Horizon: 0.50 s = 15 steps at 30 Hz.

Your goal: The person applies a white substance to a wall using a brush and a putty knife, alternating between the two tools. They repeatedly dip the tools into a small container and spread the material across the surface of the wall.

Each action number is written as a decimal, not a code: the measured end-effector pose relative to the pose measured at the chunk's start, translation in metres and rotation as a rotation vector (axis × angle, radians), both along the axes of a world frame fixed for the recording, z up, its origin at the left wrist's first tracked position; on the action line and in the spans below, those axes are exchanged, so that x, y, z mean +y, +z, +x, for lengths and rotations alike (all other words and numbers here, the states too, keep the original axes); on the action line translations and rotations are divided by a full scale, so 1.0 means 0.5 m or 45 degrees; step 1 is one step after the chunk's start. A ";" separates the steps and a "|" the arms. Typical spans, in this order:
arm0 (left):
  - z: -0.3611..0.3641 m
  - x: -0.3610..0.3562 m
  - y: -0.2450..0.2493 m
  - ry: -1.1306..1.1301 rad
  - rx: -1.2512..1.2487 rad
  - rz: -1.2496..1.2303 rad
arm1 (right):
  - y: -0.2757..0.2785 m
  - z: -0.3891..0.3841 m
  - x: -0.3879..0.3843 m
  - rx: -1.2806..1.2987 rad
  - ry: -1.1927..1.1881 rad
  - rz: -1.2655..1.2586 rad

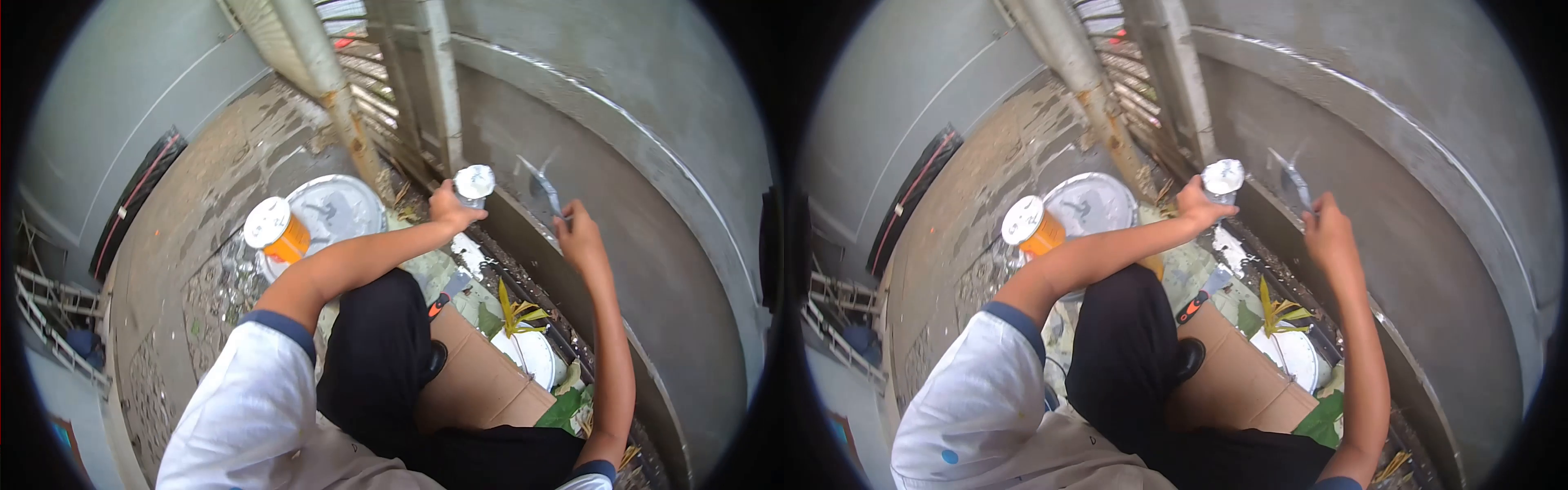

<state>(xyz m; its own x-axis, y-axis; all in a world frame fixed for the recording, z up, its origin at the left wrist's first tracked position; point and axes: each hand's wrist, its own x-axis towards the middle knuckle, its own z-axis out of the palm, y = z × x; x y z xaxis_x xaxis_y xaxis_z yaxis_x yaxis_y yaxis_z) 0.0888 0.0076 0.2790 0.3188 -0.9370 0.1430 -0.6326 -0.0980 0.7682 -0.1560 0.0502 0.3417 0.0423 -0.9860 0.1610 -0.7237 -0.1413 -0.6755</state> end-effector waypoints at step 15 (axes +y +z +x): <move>-0.061 -0.028 -0.064 0.082 0.102 0.318 | -0.038 -0.088 -0.039 -0.011 0.042 0.177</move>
<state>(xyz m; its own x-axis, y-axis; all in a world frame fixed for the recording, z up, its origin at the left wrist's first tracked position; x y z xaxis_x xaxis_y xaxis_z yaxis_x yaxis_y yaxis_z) 0.0581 -0.0067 0.2468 0.3799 -0.9175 -0.1182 -0.5571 -0.3289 0.7625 -0.2000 0.0309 0.3228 0.0745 -0.9969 0.0236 -0.7142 -0.0698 -0.6964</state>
